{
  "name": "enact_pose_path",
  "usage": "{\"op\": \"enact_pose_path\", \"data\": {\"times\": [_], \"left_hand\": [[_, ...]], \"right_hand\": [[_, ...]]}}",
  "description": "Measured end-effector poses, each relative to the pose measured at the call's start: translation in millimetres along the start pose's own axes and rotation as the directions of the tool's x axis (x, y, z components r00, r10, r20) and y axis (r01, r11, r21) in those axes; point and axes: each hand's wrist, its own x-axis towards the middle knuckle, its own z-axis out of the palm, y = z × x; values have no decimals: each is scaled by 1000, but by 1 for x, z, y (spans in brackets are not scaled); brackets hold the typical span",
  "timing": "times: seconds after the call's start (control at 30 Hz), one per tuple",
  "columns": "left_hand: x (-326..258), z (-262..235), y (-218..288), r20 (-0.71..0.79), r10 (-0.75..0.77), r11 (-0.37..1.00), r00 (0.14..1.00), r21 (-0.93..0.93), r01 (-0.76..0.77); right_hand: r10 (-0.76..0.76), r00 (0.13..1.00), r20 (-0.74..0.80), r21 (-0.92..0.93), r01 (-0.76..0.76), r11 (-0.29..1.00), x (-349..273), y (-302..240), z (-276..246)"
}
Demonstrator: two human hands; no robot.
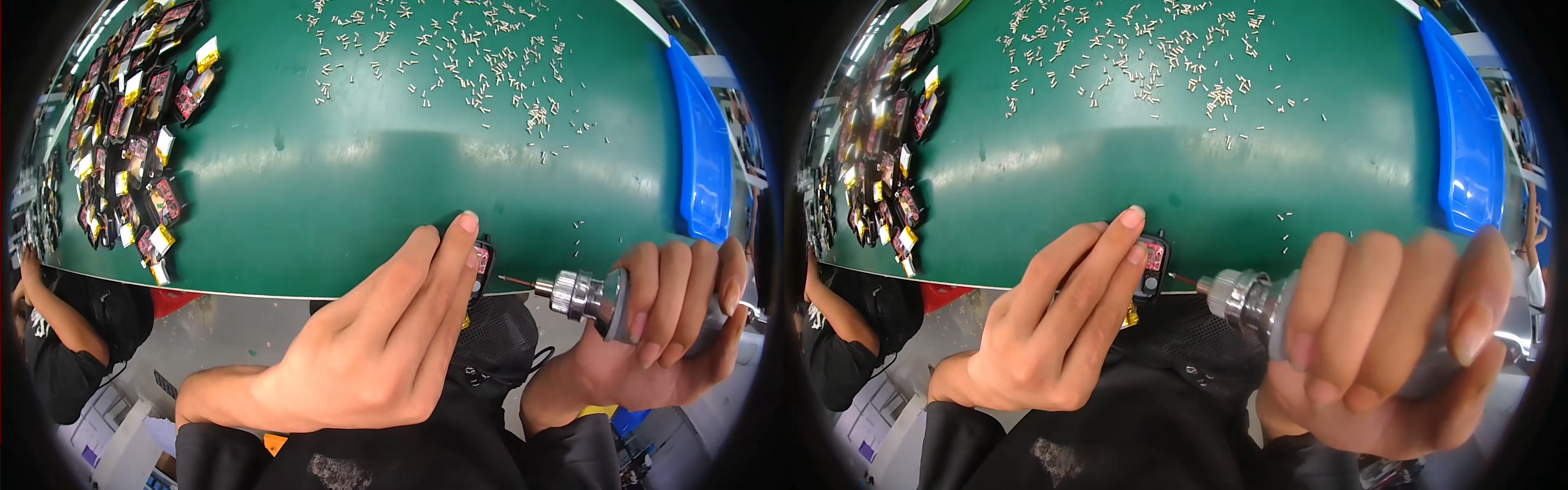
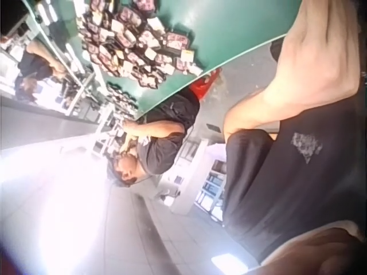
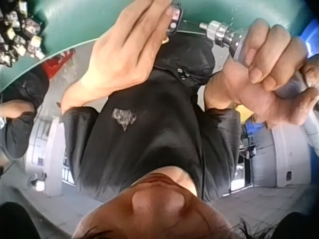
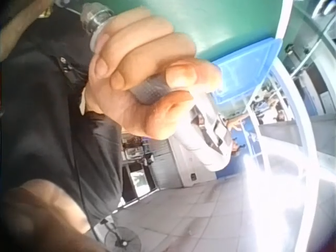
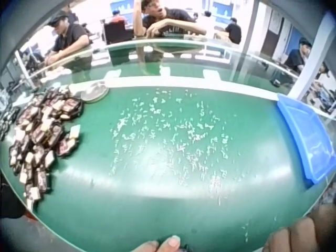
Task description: The recorder uses an electric screwdriver to fasten screws into small electronic component housings on a factory assembly line.
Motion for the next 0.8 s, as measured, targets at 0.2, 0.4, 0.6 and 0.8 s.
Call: {"op": "enact_pose_path", "data": {"times": [0.2, 0.4, 0.6, 0.8], "left_hand": [[-4, 3, -1, -6, -8, 1000, 1000, -11, 8], [-8, 3, -4, 11, -1, 1000, 1000, -16, 1], [-10, 3, -4, 8, -10, 999, 1000, -31, 11], [-11, 1, -4, 4, -1, 997, 1000, -71, 1]], "right_hand": [[34, 999, -26, -23, -35, 999, -1, 12, -3], [43, 999, -8, -7, -43, 999, -1, 19, -5], [69, 992, 101, -66, -63, 996, 3, 20, -2], [97, 964, 248, -47, -88, 995, 3, 22, -10]]}}
